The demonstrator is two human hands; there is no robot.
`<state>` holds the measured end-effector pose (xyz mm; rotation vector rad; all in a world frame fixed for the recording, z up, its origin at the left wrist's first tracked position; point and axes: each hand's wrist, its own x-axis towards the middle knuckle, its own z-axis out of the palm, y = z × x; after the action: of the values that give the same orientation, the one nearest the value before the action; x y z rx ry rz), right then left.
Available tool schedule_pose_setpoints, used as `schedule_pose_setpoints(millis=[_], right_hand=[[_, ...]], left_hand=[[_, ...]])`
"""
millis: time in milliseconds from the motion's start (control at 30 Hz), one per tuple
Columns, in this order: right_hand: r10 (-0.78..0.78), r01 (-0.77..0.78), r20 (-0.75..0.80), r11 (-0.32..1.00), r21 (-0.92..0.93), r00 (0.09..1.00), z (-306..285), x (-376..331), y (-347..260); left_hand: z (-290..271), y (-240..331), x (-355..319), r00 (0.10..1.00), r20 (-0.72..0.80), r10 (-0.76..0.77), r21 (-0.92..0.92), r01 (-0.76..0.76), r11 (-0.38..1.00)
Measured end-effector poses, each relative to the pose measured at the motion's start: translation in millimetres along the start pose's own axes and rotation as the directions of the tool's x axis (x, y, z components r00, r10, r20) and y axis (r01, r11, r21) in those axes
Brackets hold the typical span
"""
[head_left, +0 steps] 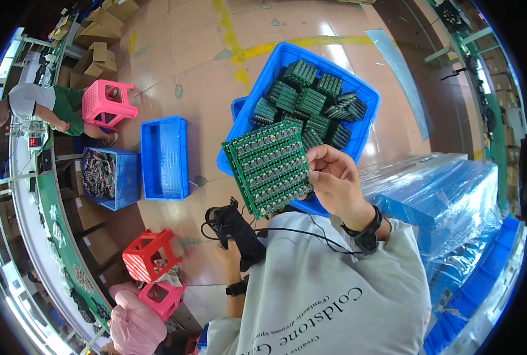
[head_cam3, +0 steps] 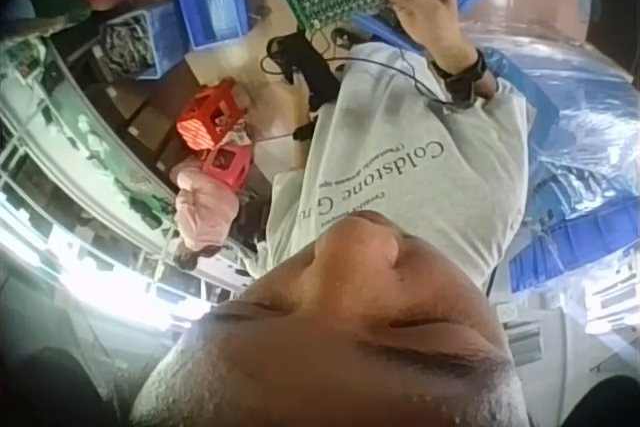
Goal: The person inserts wires into a circuit board by hand, picks up a bag of wires, and then attaches a component to a head strap. After placing the assembly into a blue bin, they pick up more circuit boards from another bin.
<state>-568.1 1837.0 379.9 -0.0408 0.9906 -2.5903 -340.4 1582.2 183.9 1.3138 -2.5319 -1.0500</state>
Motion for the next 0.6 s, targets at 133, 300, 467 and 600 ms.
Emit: schedule_pose_setpoints(millis=[133, 300, 467, 600], right_hand=[[0.021, -0.021, 0.002, 1.0, -0.006, 1.0, 0.3, 0.5, -0.3], [0.019, -0.019, 0.026, 1.0, 0.006, 0.999, 0.1, 1.7, -1.2], [0.024, -0.024, 0.011, 1.0, 0.004, 1.0, -2.4, 0.6, -0.4], [0.035, -0.035, 0.012, 0.999, 0.007, 0.999, -5.8, -0.3, 1.1]], left_hand=[[-2.0, 1.7, 2.0, 0.999, 0.028, -0.026, 0.016, 0.025, 1.0], [-1.7, -7.0, 4.4, 0.989, 0.119, -0.083, -0.038, 0.088, 0.995], [3.9, -22.2, 4.7, 0.999, 0.017, -0.04, 0.007, 0.04, 0.999], [1.5, -10.2, 4.0, 0.997, 0.04, -0.071, -0.032, 0.072, 0.997]])
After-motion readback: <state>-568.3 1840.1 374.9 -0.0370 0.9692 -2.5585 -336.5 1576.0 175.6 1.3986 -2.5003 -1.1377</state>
